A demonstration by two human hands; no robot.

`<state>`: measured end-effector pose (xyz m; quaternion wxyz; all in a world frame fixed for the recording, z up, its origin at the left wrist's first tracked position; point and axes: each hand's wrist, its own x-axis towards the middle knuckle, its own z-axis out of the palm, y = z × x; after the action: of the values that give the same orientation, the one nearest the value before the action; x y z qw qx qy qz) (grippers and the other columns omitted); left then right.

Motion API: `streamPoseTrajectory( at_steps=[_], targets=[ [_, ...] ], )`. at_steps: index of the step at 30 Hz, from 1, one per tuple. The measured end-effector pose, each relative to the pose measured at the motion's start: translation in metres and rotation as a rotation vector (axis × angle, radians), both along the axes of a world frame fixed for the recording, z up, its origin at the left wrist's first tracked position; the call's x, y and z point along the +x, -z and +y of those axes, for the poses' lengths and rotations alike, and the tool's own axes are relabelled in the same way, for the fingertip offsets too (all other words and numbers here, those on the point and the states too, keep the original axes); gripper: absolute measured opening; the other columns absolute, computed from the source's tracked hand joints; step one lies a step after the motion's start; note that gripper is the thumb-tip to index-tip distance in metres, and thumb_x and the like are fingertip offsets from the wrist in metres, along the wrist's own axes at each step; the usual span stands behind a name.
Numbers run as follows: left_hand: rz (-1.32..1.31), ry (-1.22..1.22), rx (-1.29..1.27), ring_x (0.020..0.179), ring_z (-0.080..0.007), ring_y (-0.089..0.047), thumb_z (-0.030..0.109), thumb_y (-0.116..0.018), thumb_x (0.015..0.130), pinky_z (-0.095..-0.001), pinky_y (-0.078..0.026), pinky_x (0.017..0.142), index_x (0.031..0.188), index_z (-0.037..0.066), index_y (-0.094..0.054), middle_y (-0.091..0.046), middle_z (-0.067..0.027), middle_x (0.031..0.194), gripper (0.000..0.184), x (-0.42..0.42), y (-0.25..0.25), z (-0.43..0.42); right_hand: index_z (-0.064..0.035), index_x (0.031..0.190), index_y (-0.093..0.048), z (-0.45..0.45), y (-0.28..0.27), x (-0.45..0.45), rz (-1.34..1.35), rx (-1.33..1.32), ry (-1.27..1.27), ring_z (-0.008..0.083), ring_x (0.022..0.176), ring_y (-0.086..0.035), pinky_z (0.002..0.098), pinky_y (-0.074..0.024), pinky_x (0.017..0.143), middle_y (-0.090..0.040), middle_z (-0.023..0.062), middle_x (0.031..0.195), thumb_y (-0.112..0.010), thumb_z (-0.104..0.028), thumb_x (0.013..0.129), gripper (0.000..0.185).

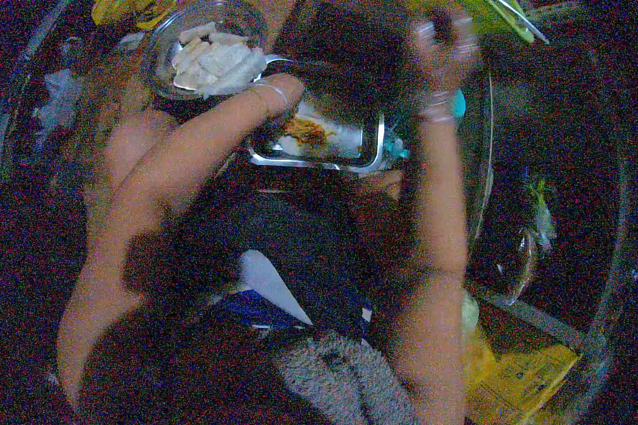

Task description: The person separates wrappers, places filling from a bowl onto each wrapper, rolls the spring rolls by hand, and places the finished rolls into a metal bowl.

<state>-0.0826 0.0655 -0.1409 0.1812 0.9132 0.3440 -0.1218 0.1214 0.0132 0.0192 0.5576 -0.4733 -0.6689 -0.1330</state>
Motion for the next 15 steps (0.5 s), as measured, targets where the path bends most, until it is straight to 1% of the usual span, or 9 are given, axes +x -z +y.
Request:
streamPoseTrajectory(
  at_steps=[1, 2, 3, 4, 5, 6, 9, 12, 15],
  targets=[
    [0.000, 0.000, 0.003, 0.099, -0.0326, -0.060, 0.009, -0.053, 0.076, -0.0387, -0.047, 0.086, 0.097, 0.001, -0.067, -0.061, -0.0200, 0.105, 0.026, 0.002, 0.006, 0.006, -0.0063, 0.092, -0.066, -0.002, 0.033, -0.016, -0.214, -0.023, 0.098, 0.0185, 0.084, -0.062, 0.0308, -0.0488, 0.075, -0.066, 0.0069, 0.092, -0.066, -0.010, 0.076, 0.017],
    [0.000, 0.001, 0.006, 0.099, -0.0325, -0.060, 0.009, -0.053, 0.076, -0.0386, -0.047, 0.086, 0.096, 0.001, -0.067, -0.062, -0.0201, 0.104, 0.026, 0.005, 0.012, 0.010, -0.0078, 0.090, -0.065, -0.009, 0.078, -0.031, 0.041, -0.319, 0.033, 0.0228, 0.081, -0.064, 0.0337, -0.0499, 0.074, -0.066, 0.0105, 0.087, -0.066, -0.013, 0.075, 0.016],
    [0.000, 0.001, 0.009, 0.098, -0.0325, -0.060, 0.008, -0.054, 0.075, -0.0385, -0.047, 0.086, 0.096, 0.001, -0.067, -0.062, -0.0201, 0.104, 0.025, 0.008, 0.016, 0.012, -0.0063, 0.089, -0.066, -0.012, 0.117, -0.032, -0.017, -0.639, 0.038, 0.0260, 0.080, -0.064, 0.0361, -0.0503, 0.074, -0.066, 0.0138, 0.086, -0.065, -0.015, 0.074, 0.017],
    [-0.013, -0.005, 0.006, 0.098, -0.0324, -0.060, 0.008, -0.055, 0.075, -0.0385, -0.047, 0.086, 0.095, 0.001, -0.067, -0.062, -0.0201, 0.104, 0.025, 0.010, 0.015, 0.009, -0.0056, 0.093, -0.066, -0.014, 0.164, -0.026, -0.008, -0.953, 0.028, 0.0245, 0.085, -0.063, 0.0343, -0.0489, 0.077, -0.066, 0.0127, 0.092, -0.065, -0.020, 0.077, 0.021],
    [-0.027, -0.012, 0.004, 0.098, -0.0323, -0.060, 0.008, -0.055, 0.074, -0.0384, -0.047, 0.086, 0.095, 0.001, -0.067, -0.062, -0.0201, 0.103, 0.024, 0.011, 0.011, 0.004, -0.0059, 0.094, -0.067, -0.022, 0.195, -0.026, -0.006, -1.140, 0.081, 0.0268, 0.087, -0.064, 0.0357, -0.0488, 0.078, -0.066, 0.0133, 0.095, -0.065, -0.021, 0.077, 0.023],
    [-0.040, -0.019, 0.002, 0.098, -0.0322, -0.061, 0.007, -0.056, 0.074, -0.0384, -0.048, 0.085, 0.094, 0.001, -0.067, -0.062, -0.0201, 0.103, 0.024, 0.014, 0.009, 0.001, -0.0058, 0.096, -0.066, -0.024, 0.231, -0.012, -0.167, -1.252, 0.058, 0.0313, 0.088, -0.063, 0.0385, -0.0484, 0.079, -0.065, 0.0171, 0.097, -0.065, -0.024, 0.076, 0.027],
    [0.008, 0.019, 0.021, 0.097, -0.0324, -0.061, 0.008, -0.056, 0.074, -0.0383, -0.048, 0.085, 0.095, 0.001, -0.067, -0.062, -0.0202, 0.102, 0.024, 0.024, 0.012, 0.006, -0.0065, 0.101, -0.064, -0.011, 0.286, 0.018, -0.349, -1.378, 0.113, 0.0355, 0.091, -0.061, 0.0418, -0.0477, 0.081, -0.064, 0.0191, 0.096, -0.066, -0.025, 0.074, 0.033],
    [0.036, 0.044, 0.012, 0.096, -0.0327, -0.061, 0.007, -0.056, 0.074, -0.0383, -0.048, 0.085, 0.094, 0.001, -0.067, -0.063, -0.0202, 0.101, 0.024, 0.026, 0.003, 0.006, -0.0080, 0.104, -0.063, -0.018, 0.231, 0.013, -0.378, -1.431, 0.242, 0.0369, 0.093, -0.060, 0.0438, -0.0471, 0.082, -0.062, 0.0215, 0.099, -0.063, -0.022, 0.075, 0.033],
    [0.047, 0.031, -0.023, 0.096, -0.0327, -0.061, 0.008, -0.056, 0.074, -0.0386, -0.048, 0.085, 0.094, 0.001, -0.067, -0.063, -0.0203, 0.101, 0.024, 0.035, -0.006, 0.007, -0.0077, 0.105, -0.062, -0.016, 0.256, 0.037, -0.367, -1.420, 0.295, 0.0372, 0.096, -0.059, 0.0446, -0.0465, 0.084, -0.061, 0.0227, 0.101, -0.058, -0.016, 0.075, 0.031]
  ],
)
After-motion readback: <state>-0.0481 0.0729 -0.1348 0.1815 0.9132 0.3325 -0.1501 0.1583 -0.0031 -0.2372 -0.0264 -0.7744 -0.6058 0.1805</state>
